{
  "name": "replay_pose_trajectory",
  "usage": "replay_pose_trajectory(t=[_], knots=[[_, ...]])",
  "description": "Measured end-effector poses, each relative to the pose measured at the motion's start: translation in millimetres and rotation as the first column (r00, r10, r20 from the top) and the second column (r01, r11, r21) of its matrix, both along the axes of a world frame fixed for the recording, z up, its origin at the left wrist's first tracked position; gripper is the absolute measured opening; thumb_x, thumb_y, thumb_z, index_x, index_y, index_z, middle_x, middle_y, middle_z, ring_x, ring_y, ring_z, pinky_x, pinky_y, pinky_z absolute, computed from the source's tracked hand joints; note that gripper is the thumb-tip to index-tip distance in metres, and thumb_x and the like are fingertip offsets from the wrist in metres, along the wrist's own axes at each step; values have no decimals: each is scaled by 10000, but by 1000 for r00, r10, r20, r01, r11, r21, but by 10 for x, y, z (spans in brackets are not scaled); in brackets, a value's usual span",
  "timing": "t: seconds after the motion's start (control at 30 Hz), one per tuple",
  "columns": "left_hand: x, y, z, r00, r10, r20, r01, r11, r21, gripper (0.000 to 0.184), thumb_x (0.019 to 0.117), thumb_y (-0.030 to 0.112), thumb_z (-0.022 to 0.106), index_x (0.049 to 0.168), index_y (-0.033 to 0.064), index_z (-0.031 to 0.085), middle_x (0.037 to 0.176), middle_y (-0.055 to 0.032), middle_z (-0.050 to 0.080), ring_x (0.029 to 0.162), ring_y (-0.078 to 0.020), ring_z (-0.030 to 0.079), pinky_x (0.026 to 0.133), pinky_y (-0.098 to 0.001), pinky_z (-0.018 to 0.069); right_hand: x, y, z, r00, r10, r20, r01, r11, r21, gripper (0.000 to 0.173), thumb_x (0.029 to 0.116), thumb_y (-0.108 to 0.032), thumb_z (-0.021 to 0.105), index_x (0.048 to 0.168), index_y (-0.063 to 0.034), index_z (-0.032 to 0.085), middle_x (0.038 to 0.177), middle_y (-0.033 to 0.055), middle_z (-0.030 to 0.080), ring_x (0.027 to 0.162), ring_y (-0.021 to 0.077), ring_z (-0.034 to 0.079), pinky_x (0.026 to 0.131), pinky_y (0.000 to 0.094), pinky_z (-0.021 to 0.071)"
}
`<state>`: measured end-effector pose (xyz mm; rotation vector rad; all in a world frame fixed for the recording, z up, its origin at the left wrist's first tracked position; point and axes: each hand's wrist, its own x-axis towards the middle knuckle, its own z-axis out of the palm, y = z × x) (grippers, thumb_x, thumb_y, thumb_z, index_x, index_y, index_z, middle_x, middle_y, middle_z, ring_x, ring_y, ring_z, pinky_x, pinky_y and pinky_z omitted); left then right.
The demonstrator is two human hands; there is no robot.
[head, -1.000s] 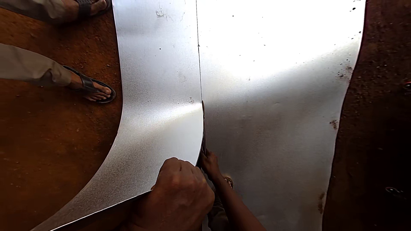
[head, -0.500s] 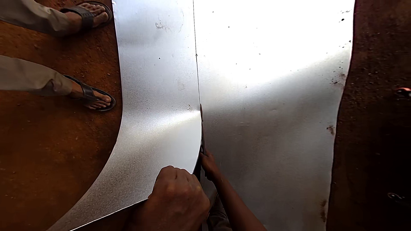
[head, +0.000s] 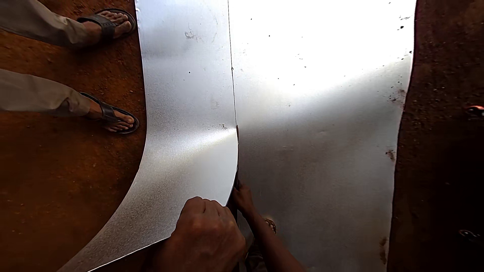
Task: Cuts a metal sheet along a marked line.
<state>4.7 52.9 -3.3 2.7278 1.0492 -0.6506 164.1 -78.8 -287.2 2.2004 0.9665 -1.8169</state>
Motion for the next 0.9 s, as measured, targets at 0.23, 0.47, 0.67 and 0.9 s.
replay_pose_trajectory(t=[0.23,0.47,0.67,0.9], knots=[[0,22,59,1000,-15,4,15,1000,4,261,890,-85,505,667,-11,619,527,-61,483,470,-181,510,476,-313,330,80,-85,-13,977,-201,-67,207,975,84,379,1048,-235,507,1348,-38,630,1036,124,728,931,203,688,868,438,530],[9,37,0,1000,-16,-11,16,1000,17,262,885,-105,493,676,-17,623,530,-64,482,471,-187,510,476,-316,334,106,175,-37,765,-554,-327,579,815,-27,473,1046,-115,516,1505,-17,458,1266,151,674,1076,176,685,931,360,569],[38,64,-18,1000,-15,-10,15,1000,2,258,881,-100,498,670,-8,614,527,-57,478,469,-182,508,479,-312,334,137,260,-36,832,-498,-244,490,866,-95,573,1079,-183,482,1620,-140,299,1419,151,580,1165,215,640,948,406,542],[31,103,7,1000,-11,-21,11,1000,6,266,891,-100,488,680,-14,626,530,-60,480,473,-181,507,480,-312,331,58,306,-162,943,-321,-89,312,945,-101,553,940,-203,683,1453,-75,521,1174,146,678,1059,236,663,928,458,535]])
